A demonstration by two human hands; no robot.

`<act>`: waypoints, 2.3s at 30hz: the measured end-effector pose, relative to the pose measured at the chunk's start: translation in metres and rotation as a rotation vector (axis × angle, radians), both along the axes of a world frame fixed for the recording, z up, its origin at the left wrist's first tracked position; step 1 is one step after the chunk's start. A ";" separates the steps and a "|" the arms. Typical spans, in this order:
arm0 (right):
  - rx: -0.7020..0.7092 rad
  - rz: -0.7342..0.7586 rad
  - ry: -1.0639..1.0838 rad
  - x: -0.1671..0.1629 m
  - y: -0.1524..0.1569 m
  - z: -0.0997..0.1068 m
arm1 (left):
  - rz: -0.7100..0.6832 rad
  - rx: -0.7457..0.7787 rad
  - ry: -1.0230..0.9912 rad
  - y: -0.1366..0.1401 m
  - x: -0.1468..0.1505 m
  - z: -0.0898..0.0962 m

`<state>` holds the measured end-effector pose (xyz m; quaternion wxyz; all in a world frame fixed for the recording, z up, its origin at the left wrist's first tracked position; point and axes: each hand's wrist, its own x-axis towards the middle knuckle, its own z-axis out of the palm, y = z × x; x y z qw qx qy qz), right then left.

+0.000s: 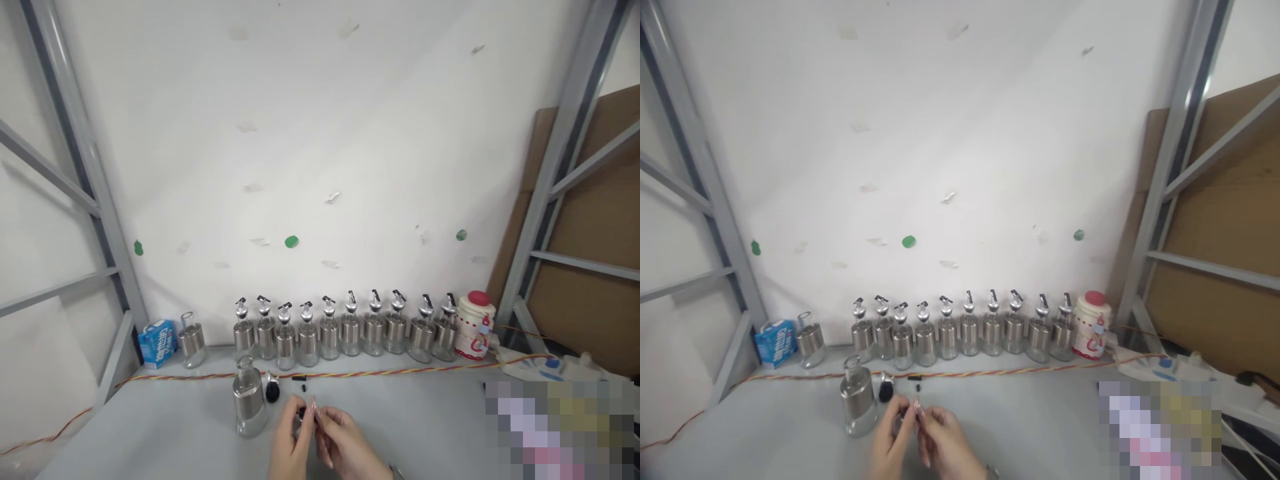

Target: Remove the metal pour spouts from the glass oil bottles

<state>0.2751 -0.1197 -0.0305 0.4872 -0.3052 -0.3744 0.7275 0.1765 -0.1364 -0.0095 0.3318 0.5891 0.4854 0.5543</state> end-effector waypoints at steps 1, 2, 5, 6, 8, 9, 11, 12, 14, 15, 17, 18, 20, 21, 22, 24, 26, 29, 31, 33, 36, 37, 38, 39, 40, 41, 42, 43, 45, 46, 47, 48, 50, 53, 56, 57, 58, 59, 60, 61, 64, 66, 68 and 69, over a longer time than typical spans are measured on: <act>-0.005 0.008 0.011 0.000 -0.001 0.001 | -0.002 -0.006 0.003 0.000 0.000 0.000; -0.006 0.014 0.020 0.001 -0.001 0.002 | -0.006 -0.010 0.004 0.000 0.001 0.000; 0.008 -0.003 0.042 0.004 -0.001 0.005 | -0.015 -0.033 -0.036 -0.001 0.001 0.000; 0.014 -0.023 0.053 0.006 -0.001 0.006 | -0.015 -0.059 -0.070 -0.001 0.001 0.000; 0.024 -0.054 0.079 0.008 0.000 0.009 | -0.011 -0.143 -0.159 0.000 0.000 -0.002; 0.032 -0.061 0.088 0.009 -0.001 0.011 | -0.010 -0.192 -0.201 0.000 -0.002 -0.004; 0.051 -0.046 0.074 0.011 -0.002 0.015 | -0.029 -0.268 -0.255 0.001 -0.004 -0.008; 0.060 -0.033 0.051 0.012 -0.003 0.016 | -0.046 -0.286 -0.263 0.001 -0.006 -0.009; 0.073 -0.013 -0.009 0.012 -0.006 0.019 | -0.080 -0.285 -0.255 0.001 -0.007 -0.011; 0.079 -0.006 -0.035 0.012 -0.007 0.020 | -0.090 -0.272 -0.246 0.001 -0.007 -0.011; 0.092 0.000 -0.064 0.012 -0.009 0.022 | -0.109 -0.236 -0.228 -0.001 -0.007 -0.008; 0.097 0.001 -0.069 0.012 -0.009 0.022 | -0.121 -0.217 -0.219 -0.001 -0.007 -0.006; 0.098 0.004 -0.073 0.012 -0.010 0.022 | -0.163 -0.172 -0.198 -0.003 -0.007 -0.002; 0.099 0.005 -0.072 0.012 -0.010 0.022 | -0.187 -0.149 -0.183 -0.004 -0.007 0.000; 0.102 0.007 -0.071 0.012 -0.010 0.021 | -0.210 -0.126 -0.165 -0.004 -0.007 0.001; 0.119 0.010 -0.070 0.012 -0.009 0.019 | -0.256 -0.090 -0.123 -0.004 -0.009 0.002; 0.132 0.010 -0.071 0.013 -0.009 0.018 | -0.309 -0.055 -0.087 -0.003 -0.011 0.002; 0.120 0.016 -0.072 0.014 -0.010 0.019 | -0.381 0.044 -0.039 -0.002 -0.013 0.003; 0.103 0.027 -0.060 0.015 -0.010 0.021 | -0.399 0.110 0.002 -0.002 -0.013 0.005; 0.084 0.033 -0.046 0.015 -0.011 0.022 | -0.406 0.154 0.057 -0.004 -0.013 0.007; 0.063 0.027 -0.041 0.015 -0.012 0.024 | -0.401 0.192 0.136 -0.006 -0.012 0.010; 0.058 0.027 -0.038 0.015 -0.012 0.025 | -0.396 0.205 0.154 -0.006 -0.012 0.011; 0.053 0.024 -0.033 0.014 -0.013 0.025 | -0.391 0.221 0.169 -0.006 -0.012 0.012; 0.048 0.021 -0.028 0.014 -0.013 0.025 | -0.389 0.236 0.183 -0.006 -0.013 0.012; 0.043 0.017 -0.027 0.013 -0.013 0.025 | -0.389 0.254 0.196 -0.006 -0.013 0.013; 0.041 0.011 -0.029 0.013 -0.013 0.025 | -0.390 0.272 0.208 -0.006 -0.013 0.013; 0.044 0.005 -0.032 0.013 -0.013 0.024 | -0.393 0.288 0.219 -0.006 -0.014 0.014; 0.048 0.000 -0.036 0.013 -0.013 0.023 | -0.398 0.297 0.230 -0.006 -0.014 0.014; 0.063 0.001 -0.043 0.013 -0.011 0.021 | -0.415 0.301 0.246 -0.007 -0.015 0.016; 0.069 0.005 -0.044 0.013 -0.011 0.019 | -0.422 0.293 0.248 -0.007 -0.015 0.017; 0.076 0.007 -0.045 0.013 -0.011 0.018 | -0.424 0.279 0.244 -0.008 -0.016 0.018; 0.083 0.008 -0.047 0.013 -0.011 0.018 | -0.424 0.261 0.236 -0.008 -0.016 0.019; 0.101 0.002 -0.050 0.012 -0.011 0.017 | -0.412 0.231 0.209 -0.009 -0.015 0.020; 0.124 -0.002 -0.052 0.010 -0.013 0.018 | -0.390 0.205 0.176 -0.008 -0.015 0.017; 0.137 -0.001 -0.057 0.009 -0.013 0.019 | -0.370 0.178 0.155 -0.006 -0.014 0.013; 0.142 -0.002 -0.060 0.008 -0.013 0.018 | -0.363 0.169 0.151 -0.005 -0.014 0.012; 0.150 -0.004 -0.063 0.008 -0.013 0.018 | -0.353 0.162 0.146 -0.005 -0.014 0.010; 0.159 -0.007 -0.066 0.007 -0.014 0.018 | -0.342 0.158 0.138 -0.005 -0.014 0.009; 0.169 -0.010 -0.068 0.007 -0.014 0.017 | -0.331 0.157 0.128 -0.005 -0.014 0.008; 0.178 -0.013 -0.070 0.006 -0.014 0.016 | -0.322 0.154 0.116 -0.005 -0.014 0.007; 0.195 -0.015 -0.069 0.005 -0.014 0.013 | -0.307 0.144 0.085 -0.005 -0.013 0.005; 0.201 -0.008 -0.068 0.004 -0.014 0.012 | -0.305 0.126 0.069 -0.006 -0.012 0.005; 0.209 -0.006 -0.079 0.004 -0.013 0.013 | -0.288 0.095 0.024 -0.007 -0.009 0.006; 0.213 -0.011 -0.089 0.005 -0.012 0.013 | -0.272 0.070 -0.010 -0.007 -0.008 0.007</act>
